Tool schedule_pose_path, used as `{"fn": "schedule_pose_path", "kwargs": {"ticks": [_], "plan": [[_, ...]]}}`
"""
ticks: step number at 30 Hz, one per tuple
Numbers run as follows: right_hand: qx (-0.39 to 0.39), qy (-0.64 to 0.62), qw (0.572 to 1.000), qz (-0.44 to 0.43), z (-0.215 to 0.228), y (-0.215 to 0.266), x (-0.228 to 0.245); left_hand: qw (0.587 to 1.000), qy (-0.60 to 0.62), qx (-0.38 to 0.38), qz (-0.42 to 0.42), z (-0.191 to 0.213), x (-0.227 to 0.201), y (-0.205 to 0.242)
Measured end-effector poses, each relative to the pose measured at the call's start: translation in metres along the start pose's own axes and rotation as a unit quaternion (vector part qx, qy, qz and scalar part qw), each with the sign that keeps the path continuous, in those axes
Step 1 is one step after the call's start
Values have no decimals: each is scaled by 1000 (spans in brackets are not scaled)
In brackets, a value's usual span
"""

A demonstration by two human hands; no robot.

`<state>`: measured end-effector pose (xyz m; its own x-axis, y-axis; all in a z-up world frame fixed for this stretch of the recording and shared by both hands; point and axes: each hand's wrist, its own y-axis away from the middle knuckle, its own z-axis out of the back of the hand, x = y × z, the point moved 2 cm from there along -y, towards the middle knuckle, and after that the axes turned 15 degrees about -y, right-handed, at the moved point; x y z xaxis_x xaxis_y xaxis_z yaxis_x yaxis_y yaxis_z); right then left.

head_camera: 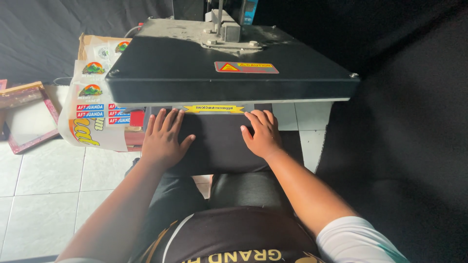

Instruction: The person operates a heat press machine to apply a logo onto a dark-colored t-shirt. They repeatedly place the shirt on the lower platen, lower the heated upper platen to press the design, and then lift it to check the result before repeating the process.

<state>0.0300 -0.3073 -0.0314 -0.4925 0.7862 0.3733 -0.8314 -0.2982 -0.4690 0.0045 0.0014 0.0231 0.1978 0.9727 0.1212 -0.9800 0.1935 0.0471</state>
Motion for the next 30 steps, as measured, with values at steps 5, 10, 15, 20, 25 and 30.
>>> {"fn": "schedule_pose_path", "kwargs": {"ticks": [5, 10, 15, 20, 25, 30], "plan": [[-15, -7, 1000, 12, 1, -2, 2, 1000, -12, -25, -2, -8, 1, 0], [-18, -3, 1000, 10, 0, -1, 0, 1000, 0, -4, 0, -3, 1, 0], [-29, 27, 998, 38, 2, -1, 3, 997, -6, -81, 2, -15, -2, 3], [70, -75, 992, 73, 11, -9, 69, 990, 9, -120, -72, -11, -31, 12], [230, -49, 972, -10, 20, -9, 87, 992, 13, -87, -94, -25, -34, 14], [302, 17, 950, -84, 33, -3, 55, 994, 16, -55, -93, -23, -17, 23]]}}
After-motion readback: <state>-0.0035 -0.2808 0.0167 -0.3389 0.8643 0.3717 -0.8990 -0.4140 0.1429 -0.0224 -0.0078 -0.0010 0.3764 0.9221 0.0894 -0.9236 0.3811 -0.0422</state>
